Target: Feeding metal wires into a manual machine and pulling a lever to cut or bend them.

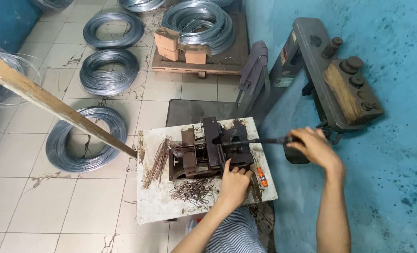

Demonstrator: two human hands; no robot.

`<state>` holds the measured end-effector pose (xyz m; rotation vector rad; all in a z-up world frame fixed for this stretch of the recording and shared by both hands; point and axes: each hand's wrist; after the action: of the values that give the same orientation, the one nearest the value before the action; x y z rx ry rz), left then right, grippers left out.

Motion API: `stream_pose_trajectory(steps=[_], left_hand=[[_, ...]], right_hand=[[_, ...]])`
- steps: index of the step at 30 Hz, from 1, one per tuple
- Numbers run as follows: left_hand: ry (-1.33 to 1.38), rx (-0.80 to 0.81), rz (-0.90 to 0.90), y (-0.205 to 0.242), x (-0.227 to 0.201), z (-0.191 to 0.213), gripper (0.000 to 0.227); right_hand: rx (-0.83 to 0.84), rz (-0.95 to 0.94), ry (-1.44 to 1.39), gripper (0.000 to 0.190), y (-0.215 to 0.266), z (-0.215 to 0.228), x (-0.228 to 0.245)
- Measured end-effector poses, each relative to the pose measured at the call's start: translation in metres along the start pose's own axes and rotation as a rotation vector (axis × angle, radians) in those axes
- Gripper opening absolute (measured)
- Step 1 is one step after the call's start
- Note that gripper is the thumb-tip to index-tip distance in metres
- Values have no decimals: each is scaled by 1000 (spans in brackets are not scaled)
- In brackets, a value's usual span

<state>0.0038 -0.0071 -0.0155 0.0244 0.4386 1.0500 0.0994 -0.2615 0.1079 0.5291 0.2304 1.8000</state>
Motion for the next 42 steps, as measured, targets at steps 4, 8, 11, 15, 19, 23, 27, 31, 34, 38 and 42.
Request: stream_pose_trajectory(steps=[4, 8, 11, 15, 19, 23, 27, 31, 34, 38, 42], left_hand=[[1, 11, 3, 5, -4, 8, 36], [-4, -8, -18, 6, -2, 9, 36], [55, -25, -35, 6, 1, 6, 34], [38, -106, -24, 8, -2, 11, 37], [68, -134, -38, 11, -1, 16, 34], [96, -158, -35, 11, -1, 11, 31], [88, -167, -15, 10, -3, 11, 33], [85, -181, -9, 9, -3, 10, 34], [108, -208, -8, 5, -1, 2, 33], [126, -220, 3, 2, 1, -2, 32], [155, -240, 12, 4, -1, 8, 30]], right_hand=[[-228, 73, 196, 25, -49, 6, -7], [-562, 12, 370, 41, -121, -21, -24], [-739, -17, 379, 55, -147, -39, -20], [-832, 86, 256, 66, -154, -40, 4], [-773, 53, 161, 77, -176, -44, 10], [-632, -12, 60, 90, -199, -59, 10], [-480, -55, 22, 95, -219, -77, 1], [-325, -112, -23, 99, -242, -97, -12], [-221, -164, -10, 100, -259, -114, -23], [-131, -207, -3, 108, -278, -142, -39], [8, -222, 70, 136, -297, -207, -73]])
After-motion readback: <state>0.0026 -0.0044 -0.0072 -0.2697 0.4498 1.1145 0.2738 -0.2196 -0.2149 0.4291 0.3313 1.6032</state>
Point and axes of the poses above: each hand's wrist, its own y-axis away from the middle knuckle, its own z-axis out of the back of the hand, x = y × z, and after that the axes turned 11 degrees about x, right-handed
